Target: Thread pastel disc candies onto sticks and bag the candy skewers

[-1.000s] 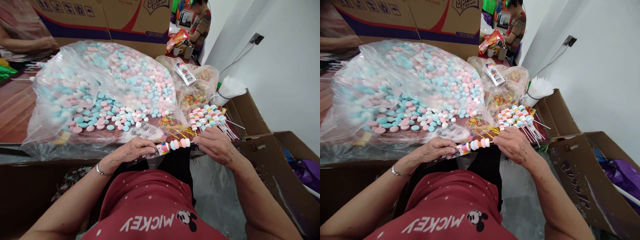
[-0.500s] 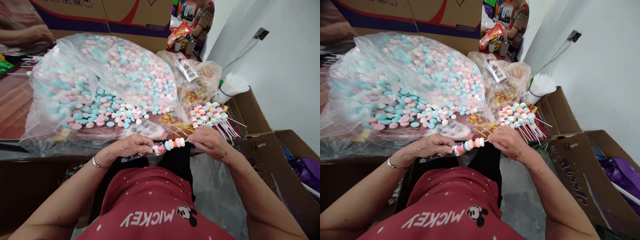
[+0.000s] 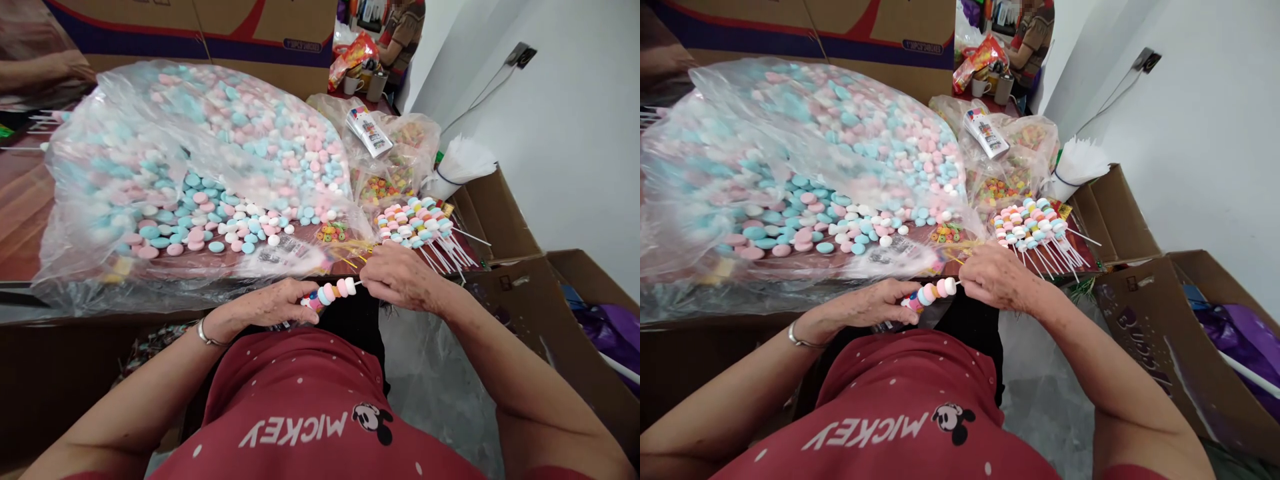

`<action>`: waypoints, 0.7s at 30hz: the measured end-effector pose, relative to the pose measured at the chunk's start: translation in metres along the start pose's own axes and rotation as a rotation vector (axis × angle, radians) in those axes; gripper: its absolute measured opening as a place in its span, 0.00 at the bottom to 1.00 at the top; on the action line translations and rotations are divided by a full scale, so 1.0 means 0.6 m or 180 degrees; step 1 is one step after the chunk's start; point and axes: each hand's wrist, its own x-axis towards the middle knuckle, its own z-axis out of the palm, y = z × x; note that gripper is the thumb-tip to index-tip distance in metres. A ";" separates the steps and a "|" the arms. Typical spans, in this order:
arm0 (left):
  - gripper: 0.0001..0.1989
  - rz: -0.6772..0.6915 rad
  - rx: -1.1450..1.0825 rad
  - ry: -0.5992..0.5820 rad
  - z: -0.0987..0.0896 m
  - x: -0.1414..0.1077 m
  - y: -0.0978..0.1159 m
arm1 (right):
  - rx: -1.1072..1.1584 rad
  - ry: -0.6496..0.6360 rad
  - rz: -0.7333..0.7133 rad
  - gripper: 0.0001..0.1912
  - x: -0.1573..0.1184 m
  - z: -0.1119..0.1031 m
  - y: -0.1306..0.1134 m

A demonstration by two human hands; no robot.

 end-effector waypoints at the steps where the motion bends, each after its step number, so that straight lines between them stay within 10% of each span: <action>1: 0.15 -0.0005 0.0007 0.0006 0.006 0.002 -0.002 | 0.0247 -0.0180 0.0076 0.14 0.004 0.006 0.001; 6: 0.12 -0.0197 -0.0140 0.0187 0.034 0.005 -0.015 | 0.0828 -0.0797 0.0353 0.12 0.023 0.034 0.000; 21: 0.24 -0.0646 -0.1399 -0.0205 0.036 -0.019 -0.023 | -0.0346 -0.0065 -0.0947 0.16 0.037 0.029 -0.021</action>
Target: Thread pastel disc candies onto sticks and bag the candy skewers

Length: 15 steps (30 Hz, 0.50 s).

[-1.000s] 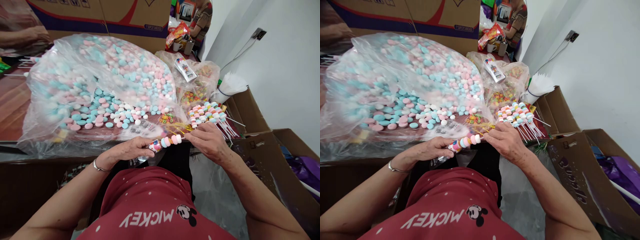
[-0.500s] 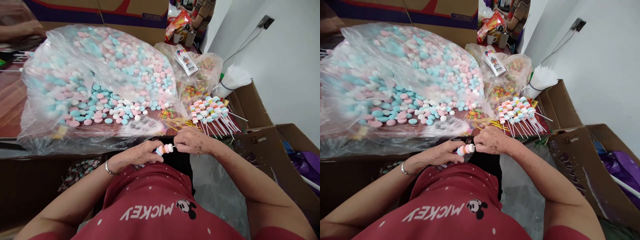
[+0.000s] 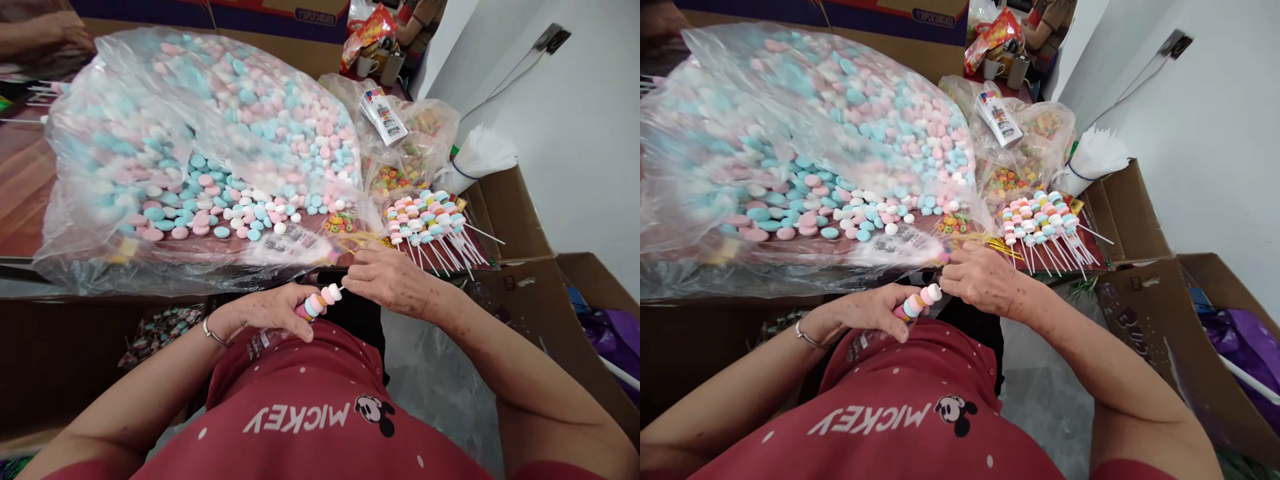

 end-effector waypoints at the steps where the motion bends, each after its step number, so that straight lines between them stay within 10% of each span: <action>1: 0.24 -0.0025 -0.0094 -0.0024 -0.001 0.002 -0.002 | 0.0001 -0.0042 0.0007 0.16 0.003 0.000 -0.006; 9: 0.23 0.0483 0.0839 0.1079 0.014 0.006 0.009 | 0.1745 -0.0867 0.1638 0.13 0.016 0.002 -0.008; 15: 0.32 0.0170 0.0948 0.1019 0.017 -0.029 0.018 | 0.3483 -0.1058 0.2411 0.11 0.005 0.010 0.011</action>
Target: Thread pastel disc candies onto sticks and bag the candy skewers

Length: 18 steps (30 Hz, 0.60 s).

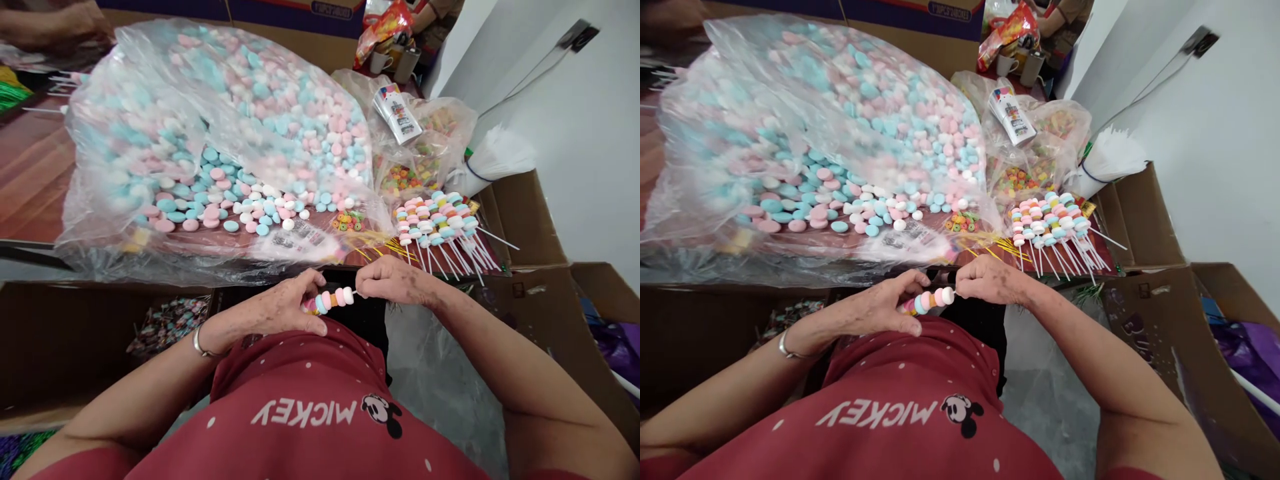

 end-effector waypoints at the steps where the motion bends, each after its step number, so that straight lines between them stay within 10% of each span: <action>1: 0.32 -0.0125 0.0064 -0.0069 -0.004 -0.008 -0.002 | 0.0062 -0.0009 0.0011 0.11 -0.001 0.001 0.002; 10: 0.22 -0.0320 -0.0789 -0.0505 -0.006 -0.049 -0.045 | -0.0707 0.0273 -0.0512 0.11 -0.009 0.009 0.001; 18: 0.18 -0.0196 0.0160 -0.0289 -0.006 -0.027 -0.041 | -0.3053 0.1032 -0.2139 0.17 -0.001 0.036 -0.021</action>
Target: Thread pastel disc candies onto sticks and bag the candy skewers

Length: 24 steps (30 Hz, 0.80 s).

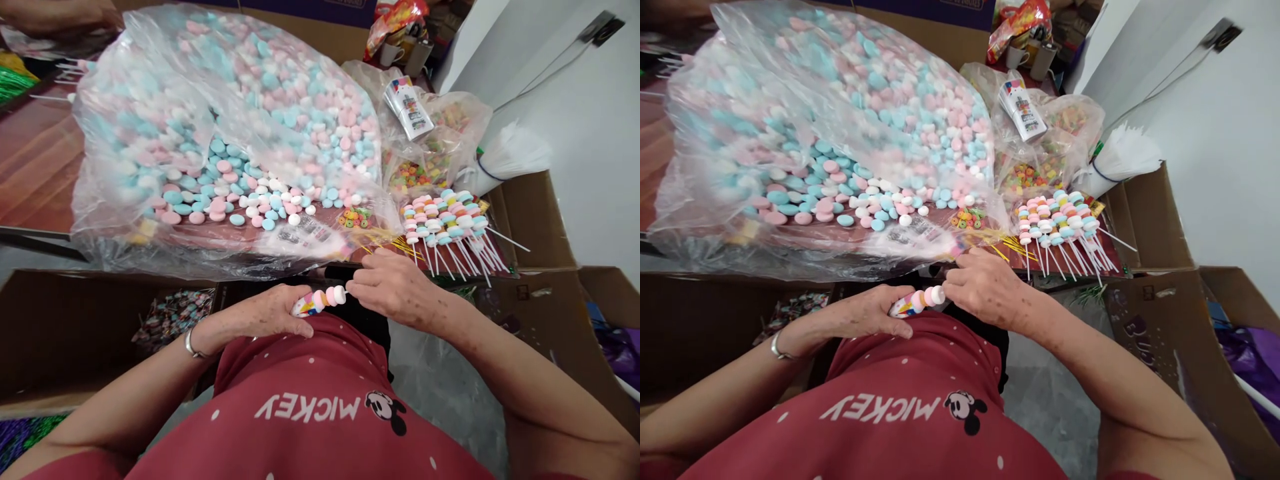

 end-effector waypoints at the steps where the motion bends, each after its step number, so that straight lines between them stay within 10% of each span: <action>1: 0.18 0.0013 0.0008 0.0025 0.001 0.003 0.001 | -0.0049 0.0048 -0.0074 0.17 0.001 0.004 -0.004; 11: 0.09 0.0682 0.1023 0.0890 0.020 0.019 -0.018 | 0.2833 -0.0776 0.2103 0.12 0.001 0.025 -0.002; 24: 0.16 0.0249 0.0693 0.0693 0.024 0.044 0.018 | -0.0109 0.0451 -0.0017 0.17 0.014 0.068 0.015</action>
